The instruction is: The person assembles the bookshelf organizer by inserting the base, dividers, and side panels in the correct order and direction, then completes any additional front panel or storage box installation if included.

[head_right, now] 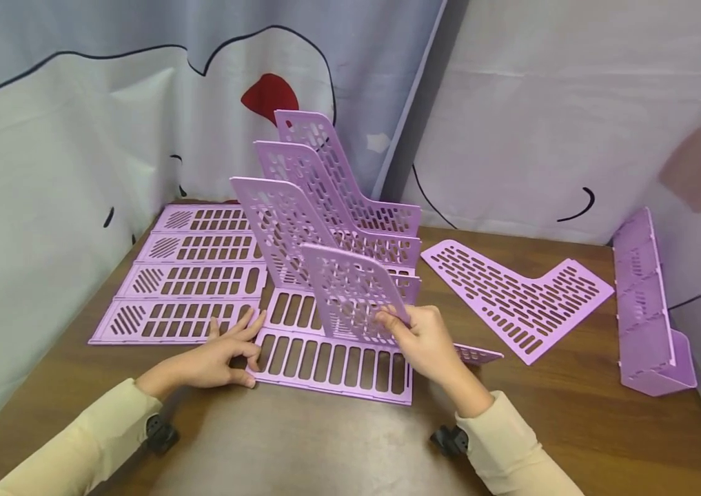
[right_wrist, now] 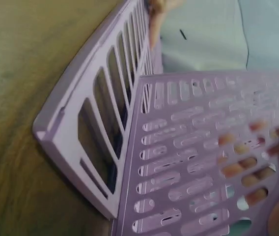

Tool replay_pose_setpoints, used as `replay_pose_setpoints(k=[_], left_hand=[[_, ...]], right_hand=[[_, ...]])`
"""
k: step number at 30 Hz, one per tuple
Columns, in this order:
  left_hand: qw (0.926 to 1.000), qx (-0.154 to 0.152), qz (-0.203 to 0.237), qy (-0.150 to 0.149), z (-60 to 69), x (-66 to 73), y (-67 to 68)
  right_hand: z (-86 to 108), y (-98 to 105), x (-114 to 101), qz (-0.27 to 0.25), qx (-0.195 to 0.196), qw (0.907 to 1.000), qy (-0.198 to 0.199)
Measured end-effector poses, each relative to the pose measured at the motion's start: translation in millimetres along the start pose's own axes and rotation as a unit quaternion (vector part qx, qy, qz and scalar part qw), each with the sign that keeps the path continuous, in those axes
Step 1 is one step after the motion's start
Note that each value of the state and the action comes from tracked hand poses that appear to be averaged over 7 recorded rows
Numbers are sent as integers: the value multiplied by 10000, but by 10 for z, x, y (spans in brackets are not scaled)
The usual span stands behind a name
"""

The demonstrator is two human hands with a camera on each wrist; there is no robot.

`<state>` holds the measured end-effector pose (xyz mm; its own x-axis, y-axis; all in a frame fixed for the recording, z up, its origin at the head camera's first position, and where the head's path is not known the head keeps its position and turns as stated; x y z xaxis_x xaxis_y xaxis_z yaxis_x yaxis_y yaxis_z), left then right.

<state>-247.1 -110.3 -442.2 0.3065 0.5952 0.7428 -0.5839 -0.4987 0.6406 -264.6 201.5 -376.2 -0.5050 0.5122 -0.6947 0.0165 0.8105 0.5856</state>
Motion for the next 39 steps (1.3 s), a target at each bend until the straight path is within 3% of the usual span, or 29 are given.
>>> replay_pose_setpoints(k=[8,14,19,24,29,34,39], left_hand=[[10000,27,-7,34,-9,-6,-11],[10000,11,21,9,-25,-7,0],[10000,-51,20,25,-27,-22,-20],[10000,-8,-66,42,-7,-21,-7],[9998,-5,-172,69,-15,13,-1],[9998,-3,-137,139,-25,47,8],[9998,73,-5,179,-14,13,12]], right_hand=[[-68,-43,-18,-4,113,9992,-389],[-182,-272,-132,-195,-150,9985,-479],[-234,-390,-186,-290,-17,9966,-765],[-299,-531,-275,-465,-172,9946,-911],[-334,-550,-295,-504,-117,9926,-1100],[-333,-537,-290,-547,-202,9931,-1018],[-348,-537,-286,-337,-691,9954,-566]])
Point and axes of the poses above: each hand's wrist, its own z-axis away from the middle knuckle, its own y-axis out of the back of the hand, x = y × z, the point moved 6 cm from there along -z, towards the middle knuckle, and after that the axes turned 9 degrees about z, right-handed, at the moved point
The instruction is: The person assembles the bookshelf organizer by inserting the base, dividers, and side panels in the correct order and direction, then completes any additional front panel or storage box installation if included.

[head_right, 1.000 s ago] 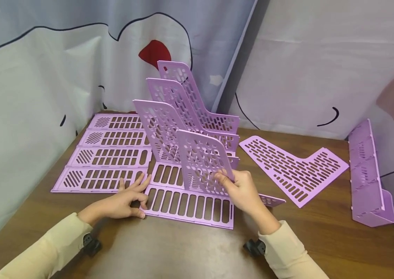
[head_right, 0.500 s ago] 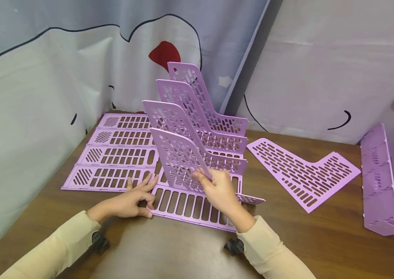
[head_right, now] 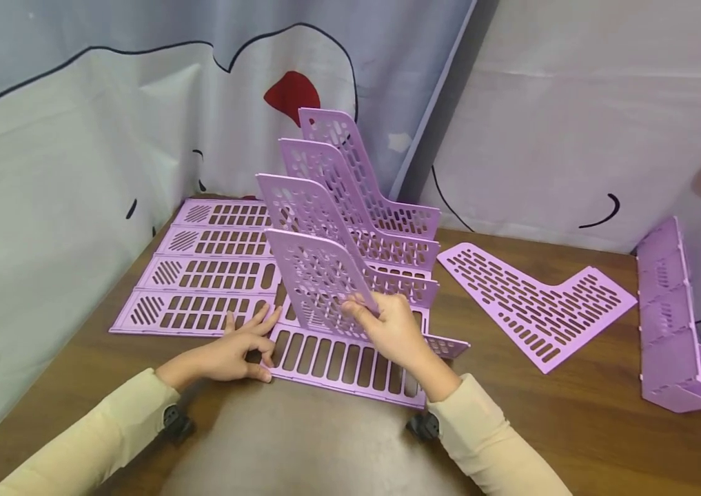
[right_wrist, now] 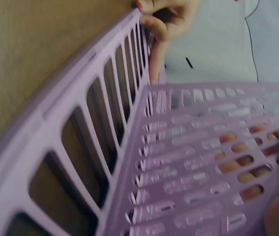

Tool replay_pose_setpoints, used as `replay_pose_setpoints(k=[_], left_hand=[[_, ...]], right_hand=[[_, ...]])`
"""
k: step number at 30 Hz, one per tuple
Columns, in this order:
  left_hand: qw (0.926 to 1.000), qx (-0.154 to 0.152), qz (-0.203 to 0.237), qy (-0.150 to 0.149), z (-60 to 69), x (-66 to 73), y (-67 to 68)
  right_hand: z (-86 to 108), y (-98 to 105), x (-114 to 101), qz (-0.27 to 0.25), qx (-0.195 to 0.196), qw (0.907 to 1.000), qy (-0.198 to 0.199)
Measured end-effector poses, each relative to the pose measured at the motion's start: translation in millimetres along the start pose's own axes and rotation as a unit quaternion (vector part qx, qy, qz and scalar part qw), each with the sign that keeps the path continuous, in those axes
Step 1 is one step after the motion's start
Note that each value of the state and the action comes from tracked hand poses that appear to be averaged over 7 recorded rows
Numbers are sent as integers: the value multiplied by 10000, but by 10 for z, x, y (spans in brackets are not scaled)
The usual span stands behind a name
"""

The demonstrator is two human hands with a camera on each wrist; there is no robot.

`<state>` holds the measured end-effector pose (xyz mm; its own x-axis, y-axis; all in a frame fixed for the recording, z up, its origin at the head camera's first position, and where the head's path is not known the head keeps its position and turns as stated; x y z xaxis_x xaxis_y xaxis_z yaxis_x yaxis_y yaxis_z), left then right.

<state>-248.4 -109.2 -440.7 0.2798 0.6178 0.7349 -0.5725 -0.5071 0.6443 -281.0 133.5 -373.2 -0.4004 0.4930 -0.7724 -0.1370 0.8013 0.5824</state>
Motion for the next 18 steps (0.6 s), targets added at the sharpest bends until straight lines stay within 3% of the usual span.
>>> replay_pose_setpoints(k=[2,5,9,11,13,18], left_hand=[[10000,1,1,-13,-4,-16,-9],[10000,35,-38,-55,-13,-19,-2],[9999,52,-17,-101,-19,-5,1],[9999,55,-1,-104,-13,0,1],[9999,64,-28,-87,-1,0,0],[9996,106,-199,-140,15,0,-6]], right_hand=[[25,23,10,206,-330,9992,117],[90,136,70,909,-758,9923,374],[301,453,329,1847,-752,9777,664],[432,594,518,1704,-652,9818,517],[550,669,695,1190,-601,9908,227],[727,662,963,23,-279,9986,-441]])
Point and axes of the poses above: each hand's wrist, its own z-axis away from the middle knuckle, its own y-axis out of the back of the hand, x = y × z, the point moved 6 cm from there along -z, towards the middle knuckle, and after that the axes turned 9 degrees about z, right-handed, at the moved point
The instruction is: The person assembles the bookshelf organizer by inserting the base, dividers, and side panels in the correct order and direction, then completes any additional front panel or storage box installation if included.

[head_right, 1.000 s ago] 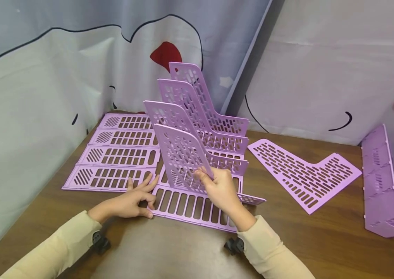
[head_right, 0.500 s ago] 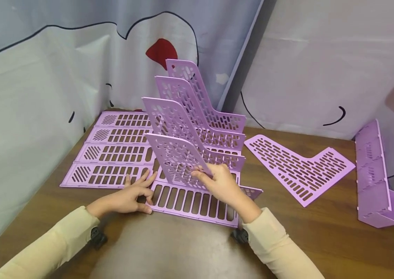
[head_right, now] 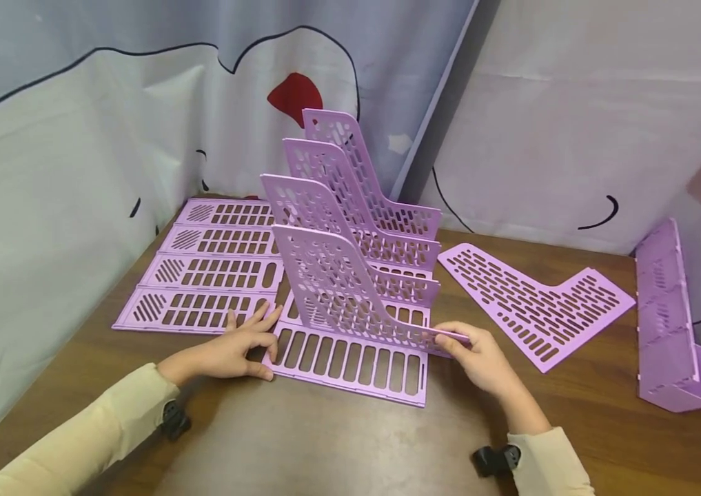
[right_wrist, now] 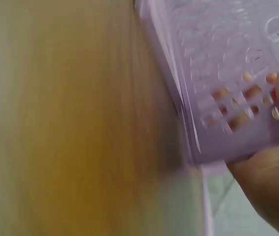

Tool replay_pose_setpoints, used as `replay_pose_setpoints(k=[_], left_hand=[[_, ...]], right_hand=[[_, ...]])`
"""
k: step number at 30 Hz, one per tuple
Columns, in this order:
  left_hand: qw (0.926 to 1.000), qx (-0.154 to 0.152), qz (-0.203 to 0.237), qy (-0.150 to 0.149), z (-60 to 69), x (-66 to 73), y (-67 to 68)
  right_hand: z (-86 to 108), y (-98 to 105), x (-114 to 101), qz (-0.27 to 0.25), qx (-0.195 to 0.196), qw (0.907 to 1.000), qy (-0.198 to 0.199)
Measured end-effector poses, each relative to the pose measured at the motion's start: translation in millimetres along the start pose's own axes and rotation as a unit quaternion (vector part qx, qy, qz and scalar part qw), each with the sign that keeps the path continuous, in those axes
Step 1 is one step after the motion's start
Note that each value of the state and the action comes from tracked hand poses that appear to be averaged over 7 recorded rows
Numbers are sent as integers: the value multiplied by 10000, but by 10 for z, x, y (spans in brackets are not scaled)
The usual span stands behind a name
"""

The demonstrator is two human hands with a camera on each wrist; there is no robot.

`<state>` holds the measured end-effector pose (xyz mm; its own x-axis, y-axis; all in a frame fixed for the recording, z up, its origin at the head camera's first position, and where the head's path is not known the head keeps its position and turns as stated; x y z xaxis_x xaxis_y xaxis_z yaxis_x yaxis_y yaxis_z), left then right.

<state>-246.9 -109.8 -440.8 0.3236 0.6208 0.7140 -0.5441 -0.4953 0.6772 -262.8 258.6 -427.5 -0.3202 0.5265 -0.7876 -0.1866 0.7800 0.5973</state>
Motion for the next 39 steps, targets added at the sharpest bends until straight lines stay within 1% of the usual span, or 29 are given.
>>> replay_pose_setpoints(k=[2,4,7,9,13,15,17,20,24,28,29,32,35,37,39], left_hand=[[10000,-7,-58,-49,2,1,-3],[9999,-13,-94,-75,3,1,-7],[9999,4,-115,-28,9,-15,-12],[9999,37,-96,21,13,-29,-10],[9999,98,23,61,-7,-34,-18],[9999,105,68,40,-14,-31,-28],[9999,103,79,32,-16,-25,-38],[9999,136,46,52,-11,-25,-40],[9998,177,12,82,-7,-15,-20],[9998,172,25,60,-7,-12,2],[9998,177,8,70,-7,-14,9],[9998,204,-10,46,-10,-16,27],[9998,136,14,133,-16,-24,23],[9998,99,-2,200,-19,-29,18],[9995,86,-80,285,-19,-30,23]], right_hand=[[28,-29,61,-303,179,9991,-230],[47,-61,111,-691,282,9961,-473],[57,-119,154,-1292,261,9889,-679],[60,-163,171,-1834,246,9797,-774],[74,-207,180,-2661,320,9593,-895],[86,-219,179,-2882,407,9521,-934],[99,-229,172,-2983,498,9486,-938],[110,-244,149,-3053,630,9461,-878],[109,-251,106,-3028,824,9464,-773],[103,-255,82,-2856,963,9503,-778],[101,-254,78,-2751,974,9532,-794],[100,-241,79,-2196,947,9670,-876],[110,-219,91,-1619,837,9785,-966],[112,-208,107,-1381,723,9827,-1004],[116,-199,131,-1319,638,9834,-1067]])
Point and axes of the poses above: each hand's wrist, its own z-axis away from the middle knuckle, its own y-axis out of the back of the hand, x = y × z, the point moved 6 cm from there along -z, towards the middle knuckle, and after that the axes turned 9 degrees about z, right-handed, at the moved point
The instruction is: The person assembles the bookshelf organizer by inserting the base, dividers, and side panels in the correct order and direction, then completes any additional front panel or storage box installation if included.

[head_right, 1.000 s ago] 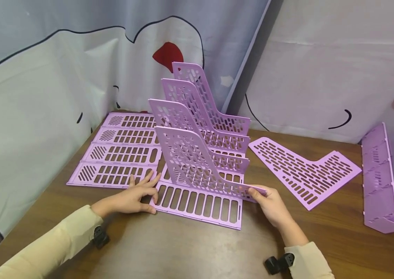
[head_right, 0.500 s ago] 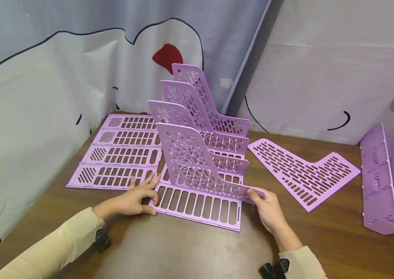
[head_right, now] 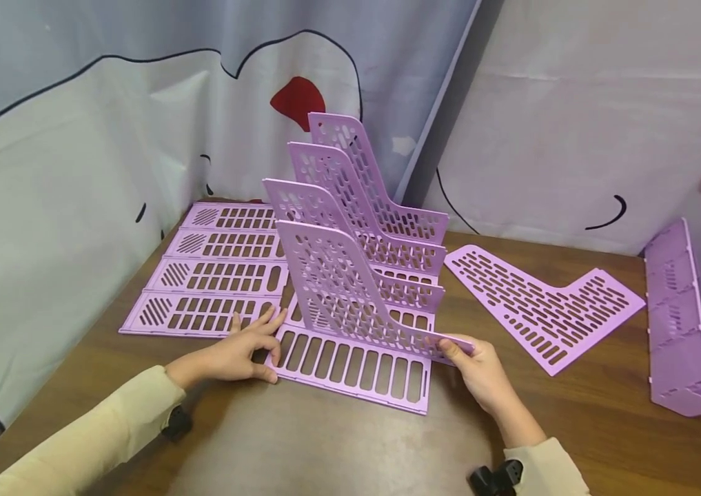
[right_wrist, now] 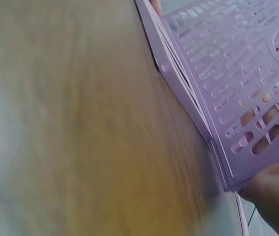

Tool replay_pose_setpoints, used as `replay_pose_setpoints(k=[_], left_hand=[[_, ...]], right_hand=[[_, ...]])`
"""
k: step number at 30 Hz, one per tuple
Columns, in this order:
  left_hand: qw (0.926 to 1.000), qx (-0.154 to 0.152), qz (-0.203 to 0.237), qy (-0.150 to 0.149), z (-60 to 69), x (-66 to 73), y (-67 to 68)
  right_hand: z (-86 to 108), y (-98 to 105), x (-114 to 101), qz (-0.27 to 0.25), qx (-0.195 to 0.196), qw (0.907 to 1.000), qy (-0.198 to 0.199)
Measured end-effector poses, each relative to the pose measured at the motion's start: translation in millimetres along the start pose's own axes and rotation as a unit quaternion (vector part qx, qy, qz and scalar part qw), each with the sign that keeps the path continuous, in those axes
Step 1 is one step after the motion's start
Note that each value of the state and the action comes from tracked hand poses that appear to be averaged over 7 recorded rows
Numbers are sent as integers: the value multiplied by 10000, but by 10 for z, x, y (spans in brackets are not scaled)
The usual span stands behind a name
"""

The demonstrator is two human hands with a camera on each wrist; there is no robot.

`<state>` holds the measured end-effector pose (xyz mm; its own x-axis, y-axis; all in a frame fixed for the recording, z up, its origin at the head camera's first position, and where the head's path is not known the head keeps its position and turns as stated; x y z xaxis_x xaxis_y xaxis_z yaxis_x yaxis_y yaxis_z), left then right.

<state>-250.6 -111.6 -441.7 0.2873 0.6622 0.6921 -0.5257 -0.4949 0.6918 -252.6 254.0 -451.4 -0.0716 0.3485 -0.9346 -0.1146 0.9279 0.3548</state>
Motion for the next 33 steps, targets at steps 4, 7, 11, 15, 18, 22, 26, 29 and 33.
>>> replay_pose_setpoints(k=[4,7,11,15,18,22,26,29,33], left_hand=[[9993,297,-237,53,-27,42,71],[9957,808,-448,16,-97,138,161],[9911,1328,-72,1,-245,231,213],[9870,1467,600,277,-366,248,187],[9838,1583,736,400,-408,269,173],[9811,1736,815,265,-447,302,152],[9797,1879,670,207,-467,313,155],[9822,1825,401,189,-480,317,158],[9859,1672,36,34,-478,329,160]], right_hand=[[9,30,9,196,-89,9996,177],[33,55,-24,208,-220,9985,456],[23,77,-59,129,-340,9972,659],[0,93,-66,123,-340,9970,681],[-12,96,-64,169,-325,9972,659],[-7,106,-33,187,-176,9985,486],[-7,104,-24,102,-90,9995,284],[4,104,-63,454,52,9989,78],[109,103,-147,920,268,9929,-698]])
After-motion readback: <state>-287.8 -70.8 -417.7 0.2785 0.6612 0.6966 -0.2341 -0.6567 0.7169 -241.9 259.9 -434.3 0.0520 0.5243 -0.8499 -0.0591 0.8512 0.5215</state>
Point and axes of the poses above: each hand's wrist, its own z-axis away from the middle knuckle, its own y-axis out of the back of the hand, x = y × z, the point moved 6 cm from there along -z, towards the middle knuckle, and after that the axes turned 9 degrees about z, right-handed, at the moved point
